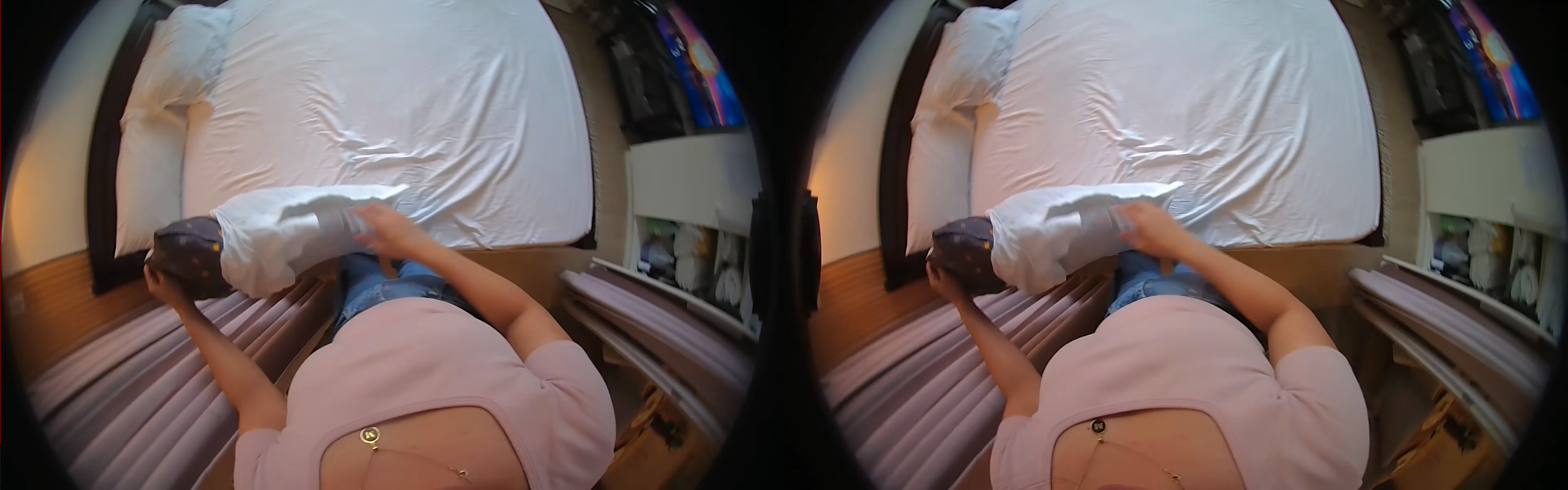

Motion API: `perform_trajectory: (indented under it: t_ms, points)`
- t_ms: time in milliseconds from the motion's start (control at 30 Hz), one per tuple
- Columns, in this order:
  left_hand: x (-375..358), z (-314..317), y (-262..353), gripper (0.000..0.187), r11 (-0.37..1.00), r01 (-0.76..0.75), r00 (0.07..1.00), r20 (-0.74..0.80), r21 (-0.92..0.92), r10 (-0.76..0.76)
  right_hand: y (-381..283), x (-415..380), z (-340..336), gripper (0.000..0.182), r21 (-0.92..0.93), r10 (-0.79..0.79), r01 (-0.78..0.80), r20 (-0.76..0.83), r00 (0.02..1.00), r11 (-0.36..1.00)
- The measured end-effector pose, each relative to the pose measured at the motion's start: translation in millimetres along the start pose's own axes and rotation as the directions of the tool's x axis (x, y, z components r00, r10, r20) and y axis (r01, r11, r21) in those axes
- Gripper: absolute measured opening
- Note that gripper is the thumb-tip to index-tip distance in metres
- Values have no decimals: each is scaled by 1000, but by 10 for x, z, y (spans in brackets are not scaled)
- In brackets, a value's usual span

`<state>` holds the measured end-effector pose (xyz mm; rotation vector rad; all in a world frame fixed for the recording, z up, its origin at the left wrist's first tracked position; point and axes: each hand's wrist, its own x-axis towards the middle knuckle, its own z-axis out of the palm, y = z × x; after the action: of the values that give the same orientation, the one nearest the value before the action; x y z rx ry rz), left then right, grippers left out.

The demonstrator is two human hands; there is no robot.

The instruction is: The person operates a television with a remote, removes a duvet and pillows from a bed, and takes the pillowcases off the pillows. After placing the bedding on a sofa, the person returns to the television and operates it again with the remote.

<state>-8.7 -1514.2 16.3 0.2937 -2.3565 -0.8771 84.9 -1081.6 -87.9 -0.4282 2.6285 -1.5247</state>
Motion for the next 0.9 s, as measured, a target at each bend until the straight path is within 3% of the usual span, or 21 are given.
perform_trajectory:
  t_ms: [67, 100, 133, 200, 300, 433, 533, 633, 733, 833, 900]
  points:
    - [100, -50, -572, 28, 994, 70, 997, -27, -81, -73, 601, -151, -29, 38, -215, 299, -277, 76, 951, 936]
    - [122, -68, -812, 28, 988, 102, 992, -65, -112, -109, 914, -282, -31, 37, -82, 401, -397, 52, 914, 914]
    - [120, -90, -848, 28, 987, 134, 986, -84, -92, -142, 1049, -368, -109, 36, -81, 440, -437, 18, 898, 896]
    - [47, -89, -856, 27, 977, 203, 971, -117, -61, -209, 1186, -506, -245, 35, -95, 494, -494, -19, 869, 864]
    - [63, -113, -1185, 26, 953, 239, 964, -72, -184, -256, 1281, -659, -310, 34, -112, 537, -534, -4, 844, 838]
    - [-6, -59, -824, 26, 862, 427, 882, -82, -274, -464, 1359, -739, -237, 35, -99, 564, -557, 51, 824, 824]
    - [26, -78, -952, 28, 909, 400, 903, -118, -117, -413, 1339, -688, -126, 37, -79, 574, -569, 82, 815, 819]
    - [125, -118, -1574, 31, 965, 260, 961, -91, -29, -262, 1276, -614, -76, 37, -109, 575, -565, 127, 808, 818]
    - [23, -90, -487, 31, 965, 242, 968, -49, -100, -248, 1298, -559, -14, 37, -100, 550, -541, 137, 824, 835]
    - [-50, -92, 252, 30, 917, 276, 961, 89, -288, -261, 1258, -370, -88, 35, -88, 549, -542, 145, 823, 836]
    - [-131, -187, 723, 32, 813, 331, 941, 101, -479, -324, 1358, -245, -160, 49, 1, 583, -613, 306, 753, 790]
